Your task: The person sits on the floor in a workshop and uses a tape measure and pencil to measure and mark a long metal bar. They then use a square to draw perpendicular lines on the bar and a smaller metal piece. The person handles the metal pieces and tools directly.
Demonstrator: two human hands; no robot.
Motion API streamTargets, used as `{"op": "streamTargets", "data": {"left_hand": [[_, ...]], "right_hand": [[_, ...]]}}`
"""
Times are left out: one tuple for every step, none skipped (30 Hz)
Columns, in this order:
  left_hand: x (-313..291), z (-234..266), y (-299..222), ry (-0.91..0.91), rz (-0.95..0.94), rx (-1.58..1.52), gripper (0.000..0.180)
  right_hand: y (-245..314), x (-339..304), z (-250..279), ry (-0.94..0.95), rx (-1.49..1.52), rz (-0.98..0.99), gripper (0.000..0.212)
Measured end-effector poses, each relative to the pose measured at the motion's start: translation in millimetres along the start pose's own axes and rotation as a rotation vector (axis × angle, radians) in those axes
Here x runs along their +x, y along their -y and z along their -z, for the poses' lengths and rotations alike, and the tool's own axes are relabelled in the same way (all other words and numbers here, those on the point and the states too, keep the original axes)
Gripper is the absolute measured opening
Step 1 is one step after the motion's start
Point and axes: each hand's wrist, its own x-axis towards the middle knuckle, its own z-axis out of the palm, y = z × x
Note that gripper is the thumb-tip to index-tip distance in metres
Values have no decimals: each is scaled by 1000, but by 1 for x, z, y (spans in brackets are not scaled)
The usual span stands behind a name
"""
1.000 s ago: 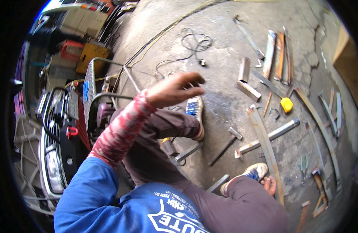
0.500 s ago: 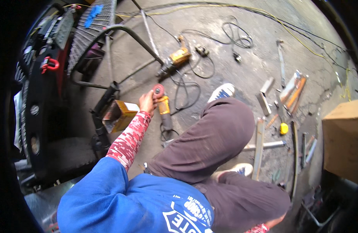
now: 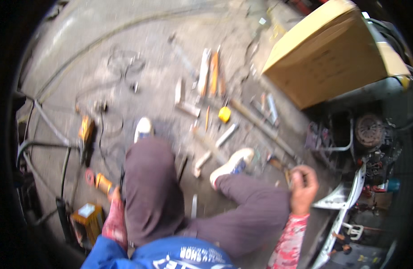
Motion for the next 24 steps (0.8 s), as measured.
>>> {"op": "streamTargets", "data": {"left_hand": [[2,10,-16,180,131,-161,59],[-3,14,-31,246,231,-340,50],[-10,30,-41,292,236,-481,46],[-26,40,-47,285,168,-576,46],[-37,48,-61,259,165,-549,50],[-55,57,-71,274,52,-648,50],[-71,66,-81,309,-54,-677,47],[-86,77,-100,323,-198,-702,43],[-98,96,-120,354,-375,-710,43],[-109,112,-149,365,-508,-686,43],[-122,129,-180,357,-615,-672,42],[-137,150,-210,331,-732,-566,42],[-156,172,-241,309,-824,-506,43],[-178,192,-271,259,-955,-462,44],[-203,207,-301,250,-1083,-465,44],[-230,225,-327,246,-1192,-445,43],[-257,243,-350,336,-1205,-423,43],[-284,256,-374,321,-1282,-382,46],[-311,264,-397,317,-1345,-341,48],[-336,268,-420,390,-1430,-386,51],[-360,270,-439,380,-1532,-360,54],[-383,268,-456,476,-1512,-327,57],[-406,263,-470,619,-1583,-355,60],[-427,256,-481,732,-1609,-306,63]], "right_hand": [[-1,3,-16,-15,109,-35,18],[0,11,-31,-52,192,-98,17],[2,21,-38,-2,225,-62,19],[9,27,-46,19,203,-119,20],[16,37,-55,84,295,-46,22],[27,49,-63,129,352,13,23],[35,59,-75,218,400,76,26],[48,69,-83,302,411,125,28],[59,76,-92,380,398,230,30],[69,83,-102,438,366,342,32],[77,90,-114,539,399,366,33],[84,93,-126,630,438,417,35],[89,90,-137,692,496,365,36],[92,88,-145,746,550,323,37],[93,86,-150,731,493,317,44],[91,81,-153,723,550,336,47],[90,79,-154,726,562,329,51],[89,77,-153,736,549,318,54],[88,77,-152,751,610,296,63],[89,76,-152,725,694,315,65],[91,76,-152,694,757,319,68],[93,76,-152,662,820,325,70],[96,77,-154,721,872,300,81],[100,77,-156,703,1030,335,83]]}}
